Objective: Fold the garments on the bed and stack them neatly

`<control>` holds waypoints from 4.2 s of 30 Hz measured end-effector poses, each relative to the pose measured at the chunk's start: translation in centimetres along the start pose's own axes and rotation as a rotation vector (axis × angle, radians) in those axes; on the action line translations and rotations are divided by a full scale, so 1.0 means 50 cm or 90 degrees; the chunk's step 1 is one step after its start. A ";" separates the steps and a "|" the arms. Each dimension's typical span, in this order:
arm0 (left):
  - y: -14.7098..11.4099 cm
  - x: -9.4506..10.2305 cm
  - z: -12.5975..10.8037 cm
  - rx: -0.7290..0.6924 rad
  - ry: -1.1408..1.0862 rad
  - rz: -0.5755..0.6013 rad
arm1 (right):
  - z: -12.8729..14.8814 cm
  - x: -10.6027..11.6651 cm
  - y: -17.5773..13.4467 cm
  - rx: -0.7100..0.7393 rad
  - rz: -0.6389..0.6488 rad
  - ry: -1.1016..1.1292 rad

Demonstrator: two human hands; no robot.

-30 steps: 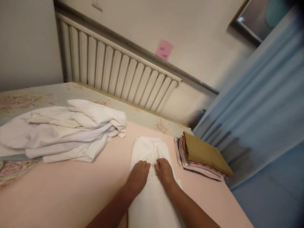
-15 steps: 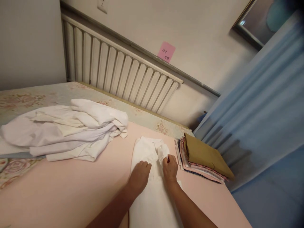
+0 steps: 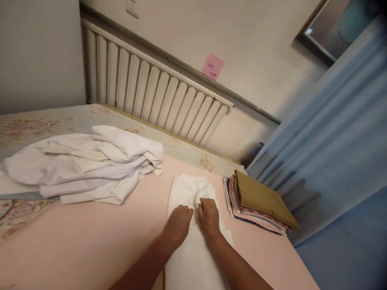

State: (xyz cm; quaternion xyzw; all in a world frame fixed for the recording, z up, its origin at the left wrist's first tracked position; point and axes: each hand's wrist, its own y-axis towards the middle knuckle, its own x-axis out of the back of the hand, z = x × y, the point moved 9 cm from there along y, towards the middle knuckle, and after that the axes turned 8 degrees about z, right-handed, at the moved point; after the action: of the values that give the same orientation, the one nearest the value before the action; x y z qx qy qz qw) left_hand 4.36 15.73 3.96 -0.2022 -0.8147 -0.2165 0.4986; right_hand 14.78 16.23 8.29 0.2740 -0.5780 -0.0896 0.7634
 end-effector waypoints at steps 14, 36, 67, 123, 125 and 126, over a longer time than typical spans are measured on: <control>0.000 -0.001 -0.001 -0.010 0.005 -0.009 | -0.027 0.011 -0.024 0.034 0.020 0.157; -0.011 0.019 -0.014 -0.005 -0.033 0.004 | -0.053 -0.096 -0.052 0.044 0.107 -0.027; -0.036 -0.044 0.029 0.010 0.032 -0.066 | -0.049 -0.086 -0.049 0.032 0.084 -0.019; -0.033 -0.036 0.028 -0.011 0.041 -0.094 | -0.048 -0.088 -0.048 0.039 0.086 -0.054; -0.033 -0.037 0.029 -0.012 0.043 -0.091 | -0.048 -0.087 -0.048 0.038 0.084 -0.052; -0.033 -0.039 0.029 -0.014 0.045 -0.088 | -0.048 -0.087 -0.048 0.037 0.083 -0.051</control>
State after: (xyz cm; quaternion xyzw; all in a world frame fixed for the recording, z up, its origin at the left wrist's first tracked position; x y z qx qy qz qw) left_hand 3.20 14.95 1.37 -0.1428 -0.8064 -0.2663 0.5083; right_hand 16.08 16.94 2.98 0.2541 -0.6272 -0.0342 0.7354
